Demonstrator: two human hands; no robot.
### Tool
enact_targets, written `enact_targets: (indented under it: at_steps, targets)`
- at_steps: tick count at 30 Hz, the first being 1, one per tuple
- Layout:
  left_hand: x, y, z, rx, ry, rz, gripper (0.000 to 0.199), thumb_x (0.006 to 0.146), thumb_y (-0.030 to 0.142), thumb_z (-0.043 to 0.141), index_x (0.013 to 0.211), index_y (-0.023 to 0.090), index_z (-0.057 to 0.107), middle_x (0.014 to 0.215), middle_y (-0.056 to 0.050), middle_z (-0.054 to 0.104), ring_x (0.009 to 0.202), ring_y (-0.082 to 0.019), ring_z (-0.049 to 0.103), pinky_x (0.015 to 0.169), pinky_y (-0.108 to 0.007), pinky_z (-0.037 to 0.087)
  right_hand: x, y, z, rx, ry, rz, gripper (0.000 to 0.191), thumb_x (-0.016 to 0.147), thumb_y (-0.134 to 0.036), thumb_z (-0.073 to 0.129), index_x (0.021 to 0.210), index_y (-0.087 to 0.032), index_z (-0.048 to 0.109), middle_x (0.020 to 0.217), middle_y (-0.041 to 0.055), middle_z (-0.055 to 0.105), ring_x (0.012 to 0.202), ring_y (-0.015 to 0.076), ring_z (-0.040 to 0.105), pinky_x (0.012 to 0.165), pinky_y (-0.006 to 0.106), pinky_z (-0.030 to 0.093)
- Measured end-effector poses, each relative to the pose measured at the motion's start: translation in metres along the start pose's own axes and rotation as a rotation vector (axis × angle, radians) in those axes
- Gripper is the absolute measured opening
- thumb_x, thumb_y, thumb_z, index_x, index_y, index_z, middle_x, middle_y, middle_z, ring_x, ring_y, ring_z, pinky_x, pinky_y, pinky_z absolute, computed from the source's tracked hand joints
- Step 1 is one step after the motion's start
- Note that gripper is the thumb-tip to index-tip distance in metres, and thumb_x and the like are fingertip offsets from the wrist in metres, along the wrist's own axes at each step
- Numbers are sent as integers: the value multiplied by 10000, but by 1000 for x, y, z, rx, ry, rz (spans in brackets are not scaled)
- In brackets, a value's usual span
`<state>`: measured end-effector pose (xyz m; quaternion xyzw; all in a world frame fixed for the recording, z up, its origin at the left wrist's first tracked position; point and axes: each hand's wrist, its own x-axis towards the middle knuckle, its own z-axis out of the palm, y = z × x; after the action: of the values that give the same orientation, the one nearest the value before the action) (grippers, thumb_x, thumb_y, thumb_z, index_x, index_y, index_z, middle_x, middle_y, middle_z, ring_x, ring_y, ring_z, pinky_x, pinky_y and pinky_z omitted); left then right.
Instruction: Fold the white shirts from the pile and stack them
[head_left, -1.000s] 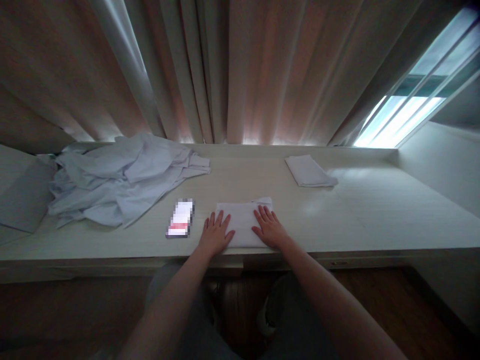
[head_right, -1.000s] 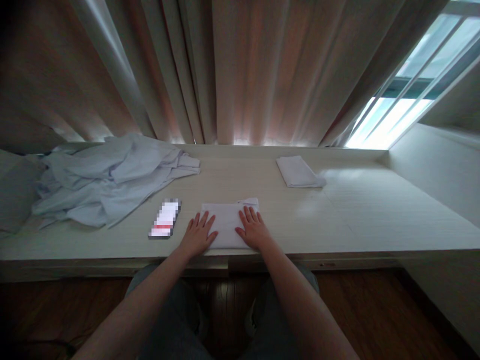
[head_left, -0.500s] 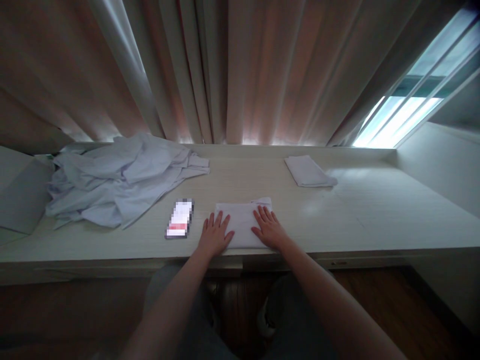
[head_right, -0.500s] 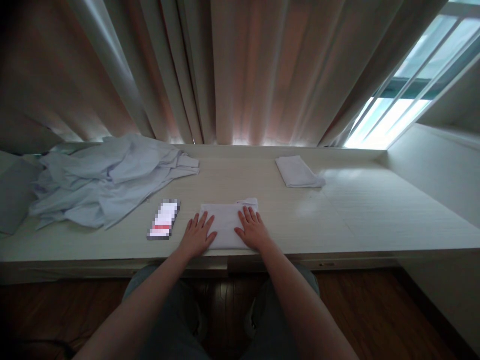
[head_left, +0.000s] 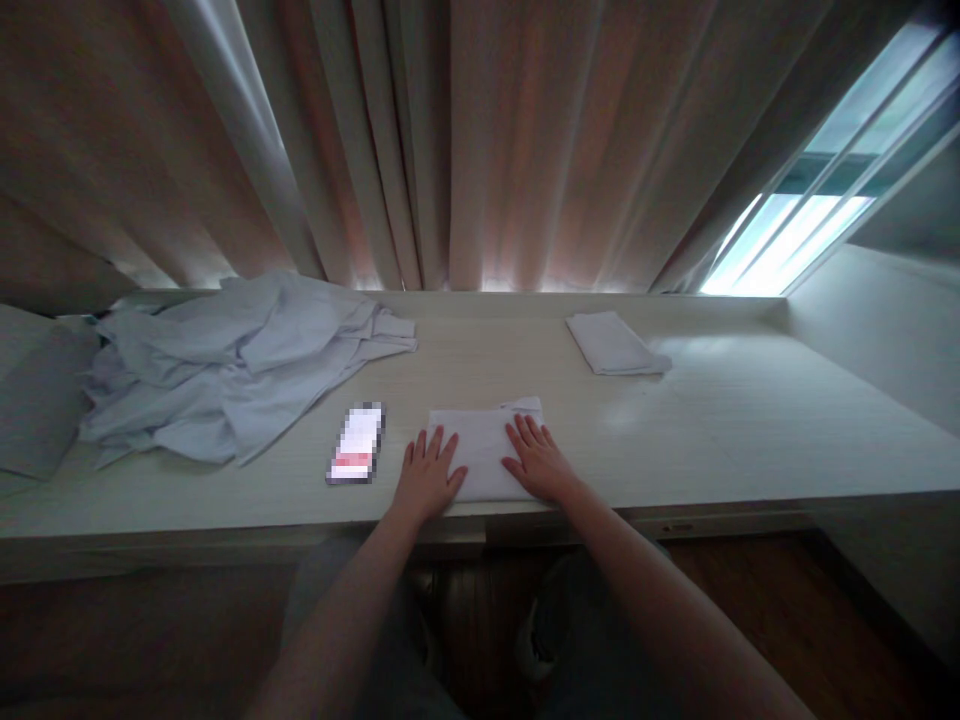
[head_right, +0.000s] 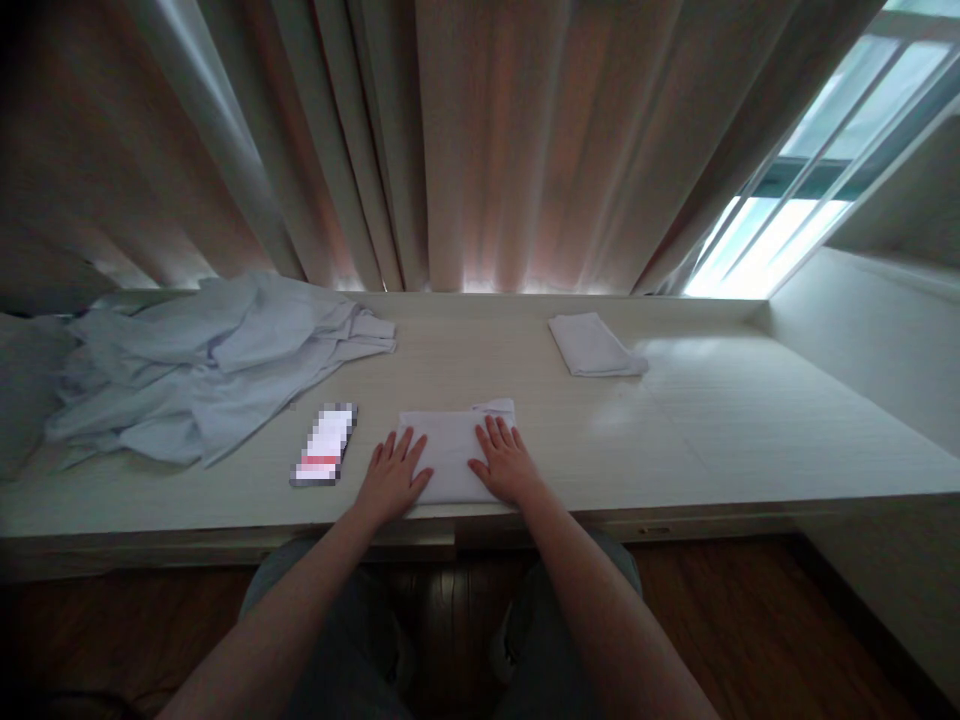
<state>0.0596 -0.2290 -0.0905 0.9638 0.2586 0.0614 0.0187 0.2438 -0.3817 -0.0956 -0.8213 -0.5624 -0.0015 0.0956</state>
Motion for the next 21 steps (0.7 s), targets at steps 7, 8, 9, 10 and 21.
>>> enact_targets:
  at_steps: [7, 8, 9, 10, 21]
  targets:
    - [1, -2, 1, 13, -3, 7, 608, 836, 551, 252, 1377, 278, 194, 1460, -37, 157, 1319, -298, 112, 1040, -475, 104, 3, 5, -2, 97, -41, 5, 669, 835, -518, 342, 1383, -154, 220, 1457, 96, 77, 1326, 249, 3, 1051, 443, 88]
    - [2, -2, 0, 10, -13, 7, 609, 836, 551, 253, 1377, 277, 195, 1459, -41, 160, 1317, -301, 118, 1038, -476, 107, 4, 6, -3, 119, -33, 18, 664, 832, -504, 359, 1376, -141, 241, 1455, 107, 98, 1326, 246, 22, 1051, 427, 106]
    - [2, -3, 0, 6, -20, 8, 611, 835, 552, 255, 1376, 275, 199, 1457, -45, 165, 1315, -304, 125, 1036, -478, 110, 4, 8, -3, 141, -11, 46, 655, 830, -484, 375, 1366, -126, 263, 1451, 119, 122, 1326, 242, 48, 1049, 409, 126]
    - [2, -3, -1, 4, -24, 9, 612, 834, 552, 258, 1376, 272, 203, 1456, -49, 172, 1313, -307, 132, 1034, -479, 111, 5, 10, -4, 163, 22, 94, 642, 828, -462, 389, 1355, -111, 283, 1444, 132, 150, 1322, 241, 83, 1045, 395, 147]
    - [2, 0, 1, -31, -16, -12, 622, 833, 552, 263, 1374, 250, 217, 1448, -70, 193, 1308, -331, 131, 1031, -487, 100, 19, 30, -21, 673, 50, 652, 390, 769, -458, 499, 863, -98, 614, 904, 180, 628, 888, 271, 569, 765, 363, 413]
